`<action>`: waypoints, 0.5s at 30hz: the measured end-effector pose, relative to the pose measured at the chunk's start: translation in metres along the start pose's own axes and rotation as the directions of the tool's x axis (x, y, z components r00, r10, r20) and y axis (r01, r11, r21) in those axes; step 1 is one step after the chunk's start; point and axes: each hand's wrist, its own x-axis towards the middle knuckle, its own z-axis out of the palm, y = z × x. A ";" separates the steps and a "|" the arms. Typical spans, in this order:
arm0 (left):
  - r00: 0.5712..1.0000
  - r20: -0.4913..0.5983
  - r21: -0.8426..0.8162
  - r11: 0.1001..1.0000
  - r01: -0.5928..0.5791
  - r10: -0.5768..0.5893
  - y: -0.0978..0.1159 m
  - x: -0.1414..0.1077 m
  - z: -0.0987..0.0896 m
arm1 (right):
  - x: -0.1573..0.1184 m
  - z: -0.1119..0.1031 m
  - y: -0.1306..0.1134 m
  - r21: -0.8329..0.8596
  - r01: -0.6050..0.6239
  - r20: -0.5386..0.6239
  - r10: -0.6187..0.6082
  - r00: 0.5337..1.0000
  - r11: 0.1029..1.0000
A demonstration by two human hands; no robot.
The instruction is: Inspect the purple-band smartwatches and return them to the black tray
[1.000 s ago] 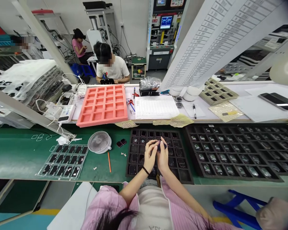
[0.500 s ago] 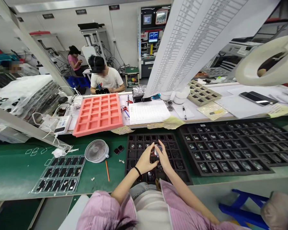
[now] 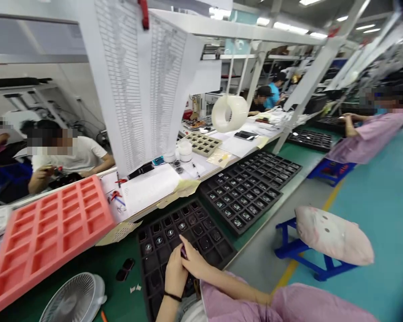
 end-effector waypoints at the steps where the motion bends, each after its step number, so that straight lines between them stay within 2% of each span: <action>1: 1.000 0.010 -0.009 1.000 0.013 -0.013 -0.002 0.001 -0.001 | -0.002 -0.003 -0.001 0.014 -0.009 0.024 0.009 1.000 1.000; 3: 0.999 0.020 -0.031 0.999 0.038 -0.038 -0.003 0.002 -0.004 | -0.005 -0.009 -0.002 0.084 -0.029 0.074 0.023 0.997 0.996; 5: 0.999 0.015 -0.058 0.997 0.052 -0.051 -0.001 0.002 -0.008 | -0.007 -0.017 -0.002 0.251 -0.103 0.121 0.074 0.990 0.963; 7: 0.999 0.010 -0.090 0.994 0.054 -0.053 0.005 0.000 -0.015 | -0.008 -0.026 0.000 0.467 -0.220 0.189 0.147 0.971 0.856; 9: 0.999 0.013 -0.128 0.991 0.049 -0.048 0.013 -0.003 -0.020 | -0.009 -0.034 0.002 0.613 -0.319 0.292 0.167 0.942 0.723; 11: 0.999 0.021 -0.152 0.988 0.041 -0.038 0.020 -0.006 -0.024 | -0.008 -0.039 0.004 0.658 -0.386 0.411 0.121 0.904 0.647; 13: 1.000 0.017 -0.144 0.989 0.018 -0.015 0.024 -0.007 -0.026 | -0.006 -0.042 0.006 0.657 -0.432 0.499 0.073 0.863 0.618; 15: 1.000 0.023 -0.122 0.992 -0.018 0.021 0.026 -0.008 -0.028 | -0.004 -0.043 0.008 0.639 -0.459 0.540 0.065 0.839 0.617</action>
